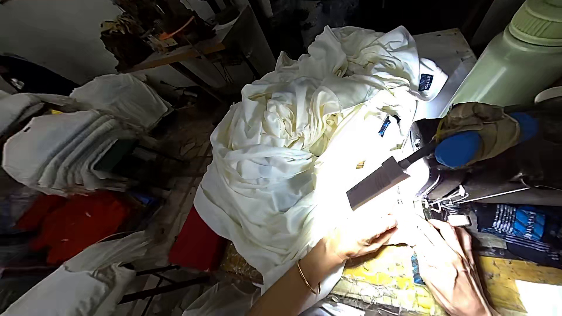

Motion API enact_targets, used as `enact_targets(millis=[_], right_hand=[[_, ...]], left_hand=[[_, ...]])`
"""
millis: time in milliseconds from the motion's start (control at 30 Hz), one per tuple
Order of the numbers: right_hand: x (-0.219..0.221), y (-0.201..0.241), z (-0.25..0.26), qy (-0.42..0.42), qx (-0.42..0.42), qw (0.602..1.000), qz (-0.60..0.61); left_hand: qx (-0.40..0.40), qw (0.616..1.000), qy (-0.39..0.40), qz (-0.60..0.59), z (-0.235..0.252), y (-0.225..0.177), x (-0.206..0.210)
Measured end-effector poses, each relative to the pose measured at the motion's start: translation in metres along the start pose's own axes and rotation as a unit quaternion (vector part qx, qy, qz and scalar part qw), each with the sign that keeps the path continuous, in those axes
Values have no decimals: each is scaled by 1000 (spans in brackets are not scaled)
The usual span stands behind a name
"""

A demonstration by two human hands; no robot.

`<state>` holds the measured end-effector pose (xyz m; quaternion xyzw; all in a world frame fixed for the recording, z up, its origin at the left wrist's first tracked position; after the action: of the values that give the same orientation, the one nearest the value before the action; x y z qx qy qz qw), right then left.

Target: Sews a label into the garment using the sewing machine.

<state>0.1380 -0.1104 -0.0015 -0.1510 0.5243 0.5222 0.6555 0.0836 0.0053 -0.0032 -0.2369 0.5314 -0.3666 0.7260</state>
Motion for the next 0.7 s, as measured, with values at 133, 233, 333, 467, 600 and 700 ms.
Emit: enact_targets(millis=[133,233,333,467,600,700], right_hand=[[1,0,-2,-8,1,1000,-8],[1,-1,-1,-2,2,1000,-2],[2,-5,0,-6,18,1000,24],[1,-5,0,-6,7,1000,28],[-2,1,-2,3,-17,1000,-22],[-5,6,-1,4,-19,999,-31]], left_hand=[[-18,994,-47,97,5,-1,-4],[-46,991,-18,124,20,-3,-2],[-82,994,3,76,30,-3,-2],[-191,981,11,-36,19,16,4],[2,994,-17,107,2,-11,3],[22,996,-11,80,-7,-16,3]])
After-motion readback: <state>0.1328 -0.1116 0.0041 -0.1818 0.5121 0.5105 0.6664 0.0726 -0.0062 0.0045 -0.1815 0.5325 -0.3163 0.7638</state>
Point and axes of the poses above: each hand's wrist, its own z-axis towards the middle knuckle, its own x-axis out of the palm, y = z × x, the point moved 10 cm from there along z, towards the middle knuckle, and after that the axes turned 8 degrees about -z, right-handed, at the moved point
